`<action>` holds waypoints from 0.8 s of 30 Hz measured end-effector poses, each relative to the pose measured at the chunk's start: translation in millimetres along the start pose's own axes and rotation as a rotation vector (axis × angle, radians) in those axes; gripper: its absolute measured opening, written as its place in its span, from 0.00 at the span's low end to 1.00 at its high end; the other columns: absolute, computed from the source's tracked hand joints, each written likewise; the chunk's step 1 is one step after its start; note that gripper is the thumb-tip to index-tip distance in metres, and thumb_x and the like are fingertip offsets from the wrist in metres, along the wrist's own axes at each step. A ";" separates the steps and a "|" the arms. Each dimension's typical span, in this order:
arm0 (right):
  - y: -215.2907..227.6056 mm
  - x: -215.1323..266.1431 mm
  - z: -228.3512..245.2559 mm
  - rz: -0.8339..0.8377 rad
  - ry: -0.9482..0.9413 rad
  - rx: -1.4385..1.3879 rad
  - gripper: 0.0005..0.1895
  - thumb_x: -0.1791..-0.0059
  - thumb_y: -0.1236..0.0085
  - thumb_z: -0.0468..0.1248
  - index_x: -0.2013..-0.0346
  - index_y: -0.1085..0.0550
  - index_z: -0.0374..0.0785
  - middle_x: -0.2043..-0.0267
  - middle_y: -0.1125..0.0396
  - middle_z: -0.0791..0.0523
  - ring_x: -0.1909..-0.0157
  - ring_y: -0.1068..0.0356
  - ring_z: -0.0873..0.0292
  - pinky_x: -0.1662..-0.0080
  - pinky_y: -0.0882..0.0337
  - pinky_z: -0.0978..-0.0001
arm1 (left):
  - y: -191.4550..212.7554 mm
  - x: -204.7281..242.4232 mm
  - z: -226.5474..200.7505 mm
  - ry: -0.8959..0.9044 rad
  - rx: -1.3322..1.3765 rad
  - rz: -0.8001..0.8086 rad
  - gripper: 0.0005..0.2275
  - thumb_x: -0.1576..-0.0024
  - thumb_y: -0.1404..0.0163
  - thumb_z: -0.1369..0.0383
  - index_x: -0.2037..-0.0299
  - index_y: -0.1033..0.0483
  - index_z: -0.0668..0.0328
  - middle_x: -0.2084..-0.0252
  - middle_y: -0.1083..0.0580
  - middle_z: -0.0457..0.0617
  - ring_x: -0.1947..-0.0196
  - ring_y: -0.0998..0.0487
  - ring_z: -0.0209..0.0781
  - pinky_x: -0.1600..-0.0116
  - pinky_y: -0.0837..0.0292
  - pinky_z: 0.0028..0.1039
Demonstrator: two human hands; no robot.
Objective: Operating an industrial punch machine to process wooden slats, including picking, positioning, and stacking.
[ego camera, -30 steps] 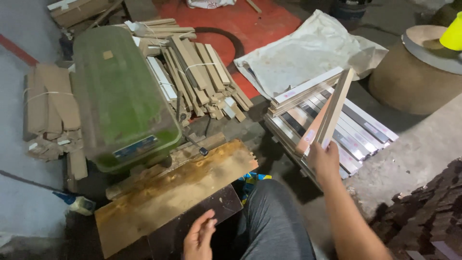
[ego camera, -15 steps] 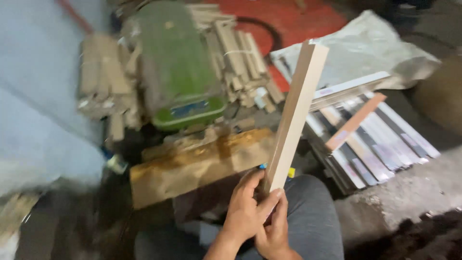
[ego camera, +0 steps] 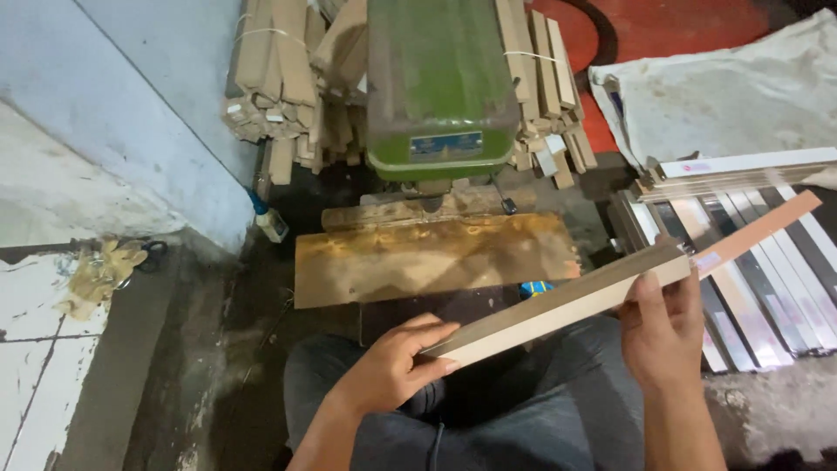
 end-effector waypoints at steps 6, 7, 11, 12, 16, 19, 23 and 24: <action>-12.7 -2.8 -26.8 -0.248 -0.134 0.000 0.12 0.41 0.48 0.46 0.48 0.40 0.54 0.68 0.43 0.66 0.68 0.40 0.68 0.66 0.39 0.73 | 19.4 5.5 17.2 0.357 -0.022 0.058 0.27 0.41 0.52 0.53 0.29 0.35 0.39 0.30 0.36 0.42 0.36 0.30 0.48 0.40 0.31 0.42; -14.2 -7.4 -32.4 -0.323 -0.161 -0.030 0.10 0.41 0.46 0.47 0.53 0.39 0.55 0.72 0.43 0.68 0.70 0.40 0.69 0.67 0.42 0.74 | 24.5 6.5 22.7 0.468 -0.042 0.058 0.28 0.41 0.52 0.52 0.27 0.37 0.34 0.26 0.40 0.41 0.31 0.34 0.50 0.38 0.33 0.44; -1.8 -16.5 -69.0 -0.385 -0.242 -0.044 0.11 0.41 0.46 0.45 0.50 0.38 0.53 0.72 0.41 0.65 0.70 0.38 0.67 0.67 0.36 0.75 | 28.3 11.3 61.6 0.524 0.077 -0.073 0.27 0.41 0.53 0.51 0.28 0.36 0.31 0.27 0.36 0.38 0.34 0.29 0.45 0.45 0.27 0.37; -6.6 -17.0 -71.5 -0.381 -0.252 -0.011 0.11 0.40 0.48 0.43 0.47 0.40 0.53 0.72 0.44 0.64 0.71 0.41 0.68 0.66 0.37 0.74 | 29.8 11.2 68.8 0.521 0.146 -0.216 0.27 0.43 0.48 0.54 0.30 0.32 0.34 0.28 0.33 0.39 0.35 0.27 0.44 0.45 0.27 0.35; -8.1 -36.5 -104.5 -0.427 -0.168 0.150 0.22 0.40 0.43 0.41 0.36 0.40 0.43 0.55 0.41 0.52 0.69 0.35 0.67 0.65 0.24 0.75 | 38.5 4.6 85.4 0.483 0.297 -0.709 0.36 0.55 0.33 0.48 0.34 0.25 0.45 0.38 0.25 0.55 0.35 0.27 0.55 0.33 0.33 0.44; -11.0 -59.9 -133.8 -0.364 -0.198 0.195 0.21 0.42 0.43 0.39 0.38 0.37 0.39 0.60 0.40 0.50 0.70 0.33 0.62 0.68 0.25 0.67 | 45.8 -13.1 88.0 0.520 0.356 -0.977 0.30 0.49 0.35 0.53 0.36 0.26 0.51 0.38 0.27 0.58 0.37 0.27 0.56 0.34 0.30 0.47; -13.8 -88.4 -139.0 -0.226 -0.327 0.565 0.20 0.43 0.42 0.48 0.41 0.26 0.40 0.63 0.28 0.46 0.69 0.25 0.55 0.64 0.24 0.57 | 63.3 -40.2 132.7 0.493 0.336 -1.163 0.28 0.42 0.38 0.52 0.39 0.27 0.64 0.44 0.27 0.62 0.40 0.26 0.60 0.38 0.29 0.51; -13.7 -95.5 -148.5 -0.165 -0.324 0.624 0.19 0.43 0.44 0.47 0.42 0.25 0.38 0.60 0.28 0.43 0.64 0.24 0.51 0.61 0.23 0.57 | 69.1 -46.5 141.6 0.500 0.281 -1.188 0.26 0.41 0.39 0.53 0.41 0.26 0.63 0.47 0.26 0.59 0.42 0.24 0.55 0.40 0.27 0.47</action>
Point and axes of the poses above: each hand's wrist, its own x-axis away from the middle knuckle, its own y-axis out of the back of the hand, z = x × y, the point moved 2 cm from there along -x, towards the middle knuckle
